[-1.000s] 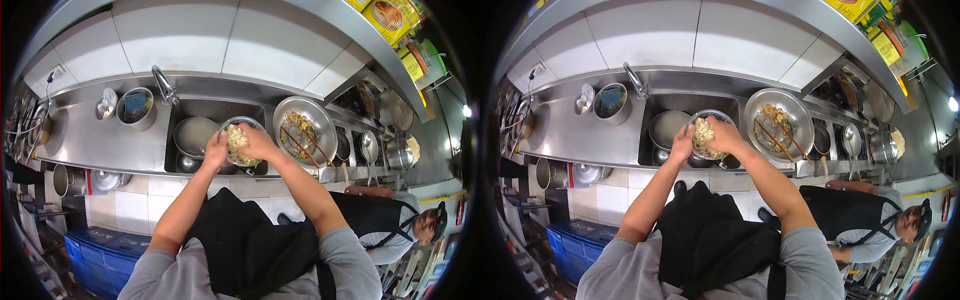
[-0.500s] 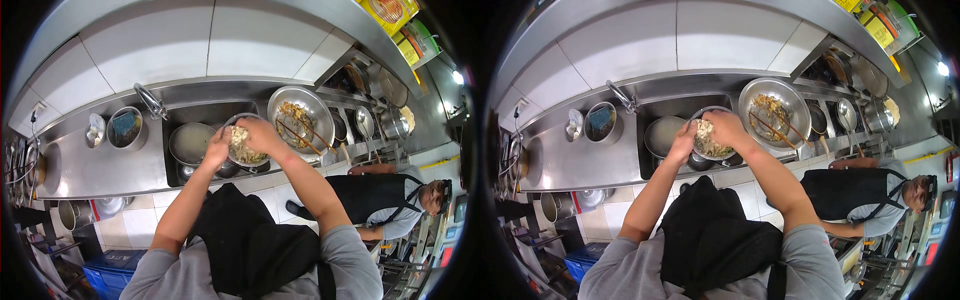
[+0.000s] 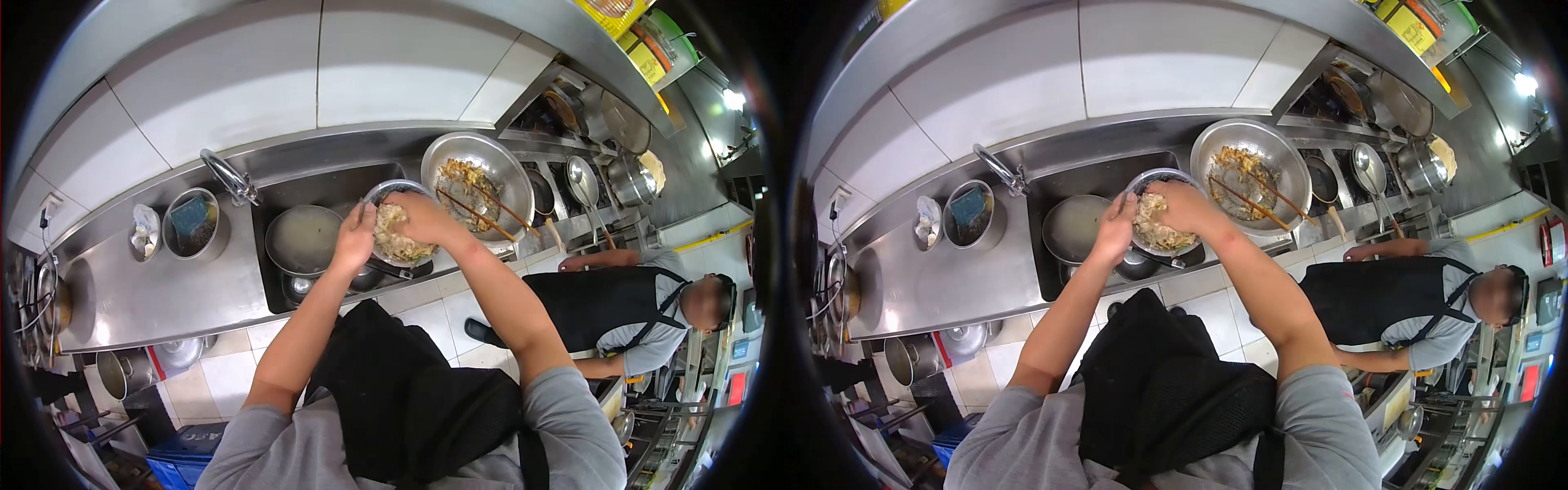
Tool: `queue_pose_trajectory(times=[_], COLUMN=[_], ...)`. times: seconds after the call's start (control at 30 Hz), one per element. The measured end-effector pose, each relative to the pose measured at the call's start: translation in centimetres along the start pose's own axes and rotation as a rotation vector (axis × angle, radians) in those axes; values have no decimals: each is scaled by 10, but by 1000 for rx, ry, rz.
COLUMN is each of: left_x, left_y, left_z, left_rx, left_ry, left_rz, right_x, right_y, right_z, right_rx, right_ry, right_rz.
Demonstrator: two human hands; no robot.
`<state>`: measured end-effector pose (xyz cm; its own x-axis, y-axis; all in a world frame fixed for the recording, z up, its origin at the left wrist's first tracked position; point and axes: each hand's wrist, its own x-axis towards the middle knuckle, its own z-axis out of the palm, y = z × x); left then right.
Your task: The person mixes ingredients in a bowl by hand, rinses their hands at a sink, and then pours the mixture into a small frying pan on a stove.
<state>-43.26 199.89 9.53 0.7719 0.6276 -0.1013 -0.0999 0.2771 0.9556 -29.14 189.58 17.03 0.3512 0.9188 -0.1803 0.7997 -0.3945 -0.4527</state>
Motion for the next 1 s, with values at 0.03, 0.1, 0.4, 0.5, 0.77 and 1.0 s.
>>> queue_pose_trajectory(times=[0.03,0.1,0.4,0.5,0.77,1.0], left_x=[1,5,-4,-6,3,6], left_y=[-6,-13,14,6,-1,-5], left_z=[0,-4,7,12,-3,6], left_rx=[-34,-91,-63,-47,-109,-14], left_ry=[17,5,30,43,62,13], left_rz=[-29,-63,31,23,34,-64], right_x=[-2,-14,-22,-13,-20,-5], right_y=[-4,-14,-26,-17,-7,1], right_z=[-5,-14,-10,-5,-30,-5], right_rx=[-1,-156,53,14,142,87], right_ry=[-1,149,130,8,64,-46], right_rz=[-1,-13,76,101,-165,-230])
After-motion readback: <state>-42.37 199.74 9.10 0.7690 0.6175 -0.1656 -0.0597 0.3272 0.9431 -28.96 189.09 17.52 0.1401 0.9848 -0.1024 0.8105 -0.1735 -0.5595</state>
